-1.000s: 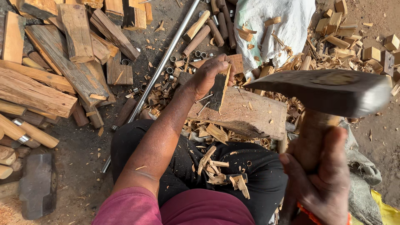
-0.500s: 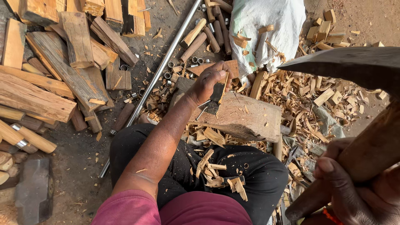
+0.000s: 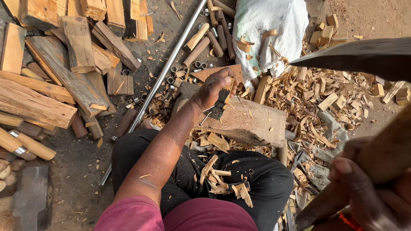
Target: The person sits on the ground and uses a hammer and chisel to carve a small block of wood held against a larger wooden stump. They repeatedly strike the chisel to remove wood shavings and shape the block, occasionally pausing to adjust the wood or inspect the carved surface.
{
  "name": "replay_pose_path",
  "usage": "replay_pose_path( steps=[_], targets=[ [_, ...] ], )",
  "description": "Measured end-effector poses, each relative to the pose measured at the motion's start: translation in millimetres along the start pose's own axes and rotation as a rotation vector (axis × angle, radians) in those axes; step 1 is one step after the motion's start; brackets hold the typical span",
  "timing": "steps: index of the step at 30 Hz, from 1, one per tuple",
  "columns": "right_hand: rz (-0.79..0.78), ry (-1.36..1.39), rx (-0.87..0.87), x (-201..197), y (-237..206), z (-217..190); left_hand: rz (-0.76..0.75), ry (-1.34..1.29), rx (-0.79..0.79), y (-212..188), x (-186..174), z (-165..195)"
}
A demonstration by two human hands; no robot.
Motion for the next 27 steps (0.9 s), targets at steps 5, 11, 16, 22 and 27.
replay_pose_path(
  steps=[5,11,16,22,27],
  targets=[
    [-0.136,-0.207,-0.021,72.6,42.1,-26.6,-0.004,0.084,0.048,-2.1,4.6,5.7],
    [-0.234,-0.24,0.061,66.2,32.3,6.2,-0.013,0.066,0.066,-4.4,3.4,7.6],
    [0.029,-0.067,0.137,8.7,10.1,2.1,-0.013,0.001,0.031,-0.8,3.9,0.4],
    [-0.345,-0.411,-0.195,105.1,47.0,-25.5,0.003,0.031,0.029,-3.2,2.0,4.0],
    [-0.247,-0.296,-0.009,58.9,18.6,25.4,0.018,0.046,-0.015,-2.2,1.3,0.4]
  ],
)
Point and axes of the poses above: each hand's wrist, its own y-axis towards the middle knuckle, its own x-axis out of the palm, z = x × y, the point moved 6 cm from there along y, towards the middle knuckle, and after that the axes turned 2 degrees about z, right-handed, at the moved point
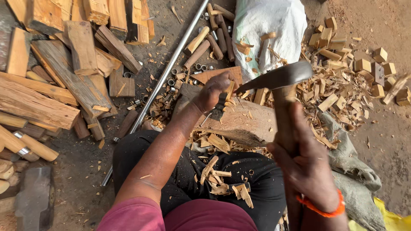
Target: The person sits on the ground and uses a hammer and chisel to carve a small block of wood held against a larger wooden stump. They repeatedly strike the chisel to remove wood shavings and shape the block, occasionally pausing to adjust the wood or inspect the carved surface.
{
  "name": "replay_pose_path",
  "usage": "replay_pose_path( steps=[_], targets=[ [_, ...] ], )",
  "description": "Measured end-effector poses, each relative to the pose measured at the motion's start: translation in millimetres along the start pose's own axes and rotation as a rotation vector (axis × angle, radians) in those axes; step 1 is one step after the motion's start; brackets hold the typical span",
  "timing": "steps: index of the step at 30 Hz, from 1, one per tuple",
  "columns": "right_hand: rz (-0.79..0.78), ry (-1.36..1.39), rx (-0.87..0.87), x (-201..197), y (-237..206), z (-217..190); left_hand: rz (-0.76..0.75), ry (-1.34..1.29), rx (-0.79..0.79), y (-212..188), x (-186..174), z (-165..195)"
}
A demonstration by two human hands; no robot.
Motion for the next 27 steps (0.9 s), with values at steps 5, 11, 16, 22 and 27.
replay_pose_path(
  steps=[5,11,16,22,27],
  targets=[
    [0.284,0.247,0.05,-78.9,-40.3,3.1,-0.003,-0.03,0.056,1.2,-3.3,-2.5],
    [-0.024,0.005,0.082,12.0,11.5,-6.6,0.024,-0.049,-0.004,2.8,-2.5,-6.3],
    [-0.101,-0.067,-0.005,76.4,1.4,35.9,0.185,-0.115,-0.066,1.8,-26.4,-2.3],
    [-0.136,0.078,0.269,40.1,-16.5,54.9,0.068,-0.081,0.006,3.4,-13.7,-4.6],
    [0.226,0.195,0.072,-67.3,-47.0,18.3,0.08,-0.221,-0.061,1.5,-10.1,-13.9]
  ],
)
Point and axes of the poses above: each hand's wrist, its own y-axis towards the middle knuckle, its own x-axis out of the palm, z = x × y, the point moved 6 cm from there along y, towards the middle knuckle, and after that the axes turned 2 degrees about z, right-handed, at the moved point
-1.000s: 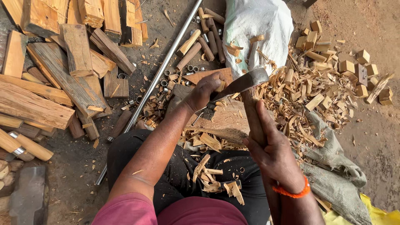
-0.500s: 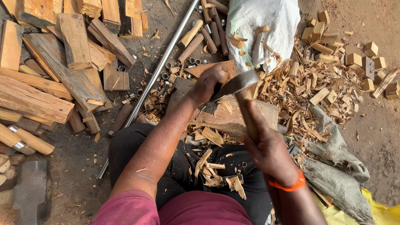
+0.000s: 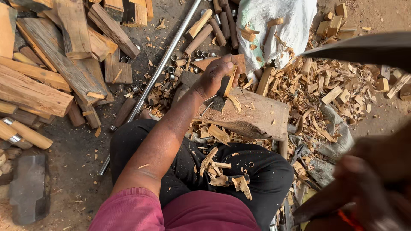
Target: The person sits on the ground and uses a hammer and chisel to carve a small block of wood held against a larger wooden stump. They repeatedly strike the chisel to remove wood shavings and shape the block, occasionally pausing to adjust the wood or inspect the carved surface.
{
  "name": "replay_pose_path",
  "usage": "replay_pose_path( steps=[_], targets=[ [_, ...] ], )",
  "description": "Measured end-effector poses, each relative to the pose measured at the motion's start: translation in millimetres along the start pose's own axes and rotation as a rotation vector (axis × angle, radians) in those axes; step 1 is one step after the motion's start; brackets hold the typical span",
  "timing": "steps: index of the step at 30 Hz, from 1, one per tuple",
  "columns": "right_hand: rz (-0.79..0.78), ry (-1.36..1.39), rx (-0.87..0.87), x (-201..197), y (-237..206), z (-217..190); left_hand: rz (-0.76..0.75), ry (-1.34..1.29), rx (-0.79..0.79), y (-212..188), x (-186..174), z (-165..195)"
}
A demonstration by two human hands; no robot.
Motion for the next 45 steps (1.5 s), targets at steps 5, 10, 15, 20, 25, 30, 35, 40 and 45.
replay_pose_path(
  steps=[5,10,15,20,25,30,35,40,45],
  targets=[
    [0.035,0.157,-0.041,18.6,17.3,-39.0,-0.025,0.041,0.042,1.0,0.6,1.2],
    [-0.333,-0.436,-0.279,144.2,14.8,14.1,0.024,0.35,0.317,2.4,1.9,16.5],
    [-0.396,-0.3,0.041,150.8,-9.6,62.0,0.035,0.137,0.013,10.0,-10.6,12.1],
    [-0.398,-0.185,-0.166,154.3,14.5,26.9,0.208,0.207,0.115,7.8,-25.2,24.9],
    [-0.228,-0.238,0.101,67.9,6.9,38.0,-0.046,0.148,0.138,6.6,-4.7,12.2],
    [0.029,0.103,-0.032,-9.8,-0.4,-10.6,-0.083,0.065,0.127,4.0,1.1,7.9],
    [-0.148,-0.04,0.169,90.2,28.8,-9.7,-0.066,0.083,0.108,0.5,3.0,-0.1],
    [-0.405,-0.241,-0.068,158.7,-9.2,51.6,0.009,0.366,0.272,7.2,-6.9,10.4],
    [-0.402,-0.271,0.129,141.3,-9.4,69.0,0.027,0.135,0.05,13.0,-17.3,13.0]
  ],
)
Point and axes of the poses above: each hand's wrist, its own y-axis towards the middle knuckle, its own x-axis out of the palm, z = x × y, the point moved 6 cm from there along y, towards the middle knuckle, and after that the axes turned 2 degrees about z, right-handed, at the moved point
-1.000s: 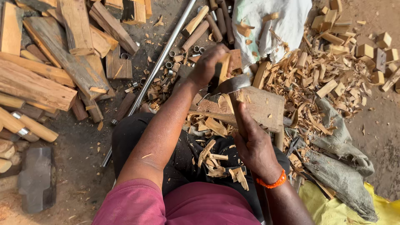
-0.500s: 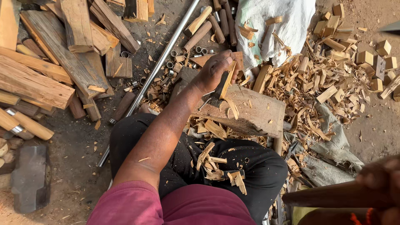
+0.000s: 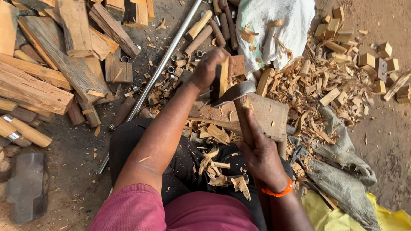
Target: The person sits on the ground and uses a hammer and chisel to carve a small block of wood held against a larger wooden stump. They repeatedly strike the chisel to remove wood shavings and shape the block, occasionally pausing to adjust the wood or inspect the carved surface.
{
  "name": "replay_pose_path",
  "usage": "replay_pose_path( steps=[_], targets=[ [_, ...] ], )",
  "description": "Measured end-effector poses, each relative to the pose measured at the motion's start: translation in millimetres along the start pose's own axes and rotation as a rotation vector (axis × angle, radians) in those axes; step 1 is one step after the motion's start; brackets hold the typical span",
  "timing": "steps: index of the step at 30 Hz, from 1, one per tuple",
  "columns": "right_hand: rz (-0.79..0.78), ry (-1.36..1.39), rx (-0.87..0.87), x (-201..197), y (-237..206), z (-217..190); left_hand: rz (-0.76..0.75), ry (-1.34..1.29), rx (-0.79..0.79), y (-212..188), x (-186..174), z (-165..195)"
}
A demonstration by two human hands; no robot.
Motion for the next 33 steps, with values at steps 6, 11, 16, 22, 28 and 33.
replay_pose_path(
  steps=[6,11,16,22,28,33],
  targets=[
    [0.266,0.166,0.006,-82.0,-18.5,-55.2,-0.173,-0.064,0.096,-11.6,27.0,-5.8],
    [0.344,0.221,-0.125,-110.5,-39.0,-63.2,-0.179,-0.079,0.088,-11.1,26.3,-11.9],
    [0.085,0.029,0.163,-43.0,5.9,-27.3,-0.12,0.019,0.129,-7.6,23.2,-8.0],
    [0.256,0.227,-0.195,-92.6,-27.6,-41.6,-0.111,-0.098,0.037,-8.4,18.1,-11.7],
    [0.388,0.33,-0.228,-117.6,-34.6,-72.8,-0.133,-0.04,0.073,-10.8,21.3,-12.1],
    [-0.013,0.025,0.15,-12.9,12.3,-18.6,-0.091,-0.019,0.161,-6.1,15.8,-9.2]
  ],
)
Point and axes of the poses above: each hand's wrist, its own y-axis towards the middle knuckle, its own x-axis out of the palm, z = x × y, the point moved 6 cm from there along y, towards the middle knuckle, and after that the axes turned 2 degrees about z, right-handed, at the moved point
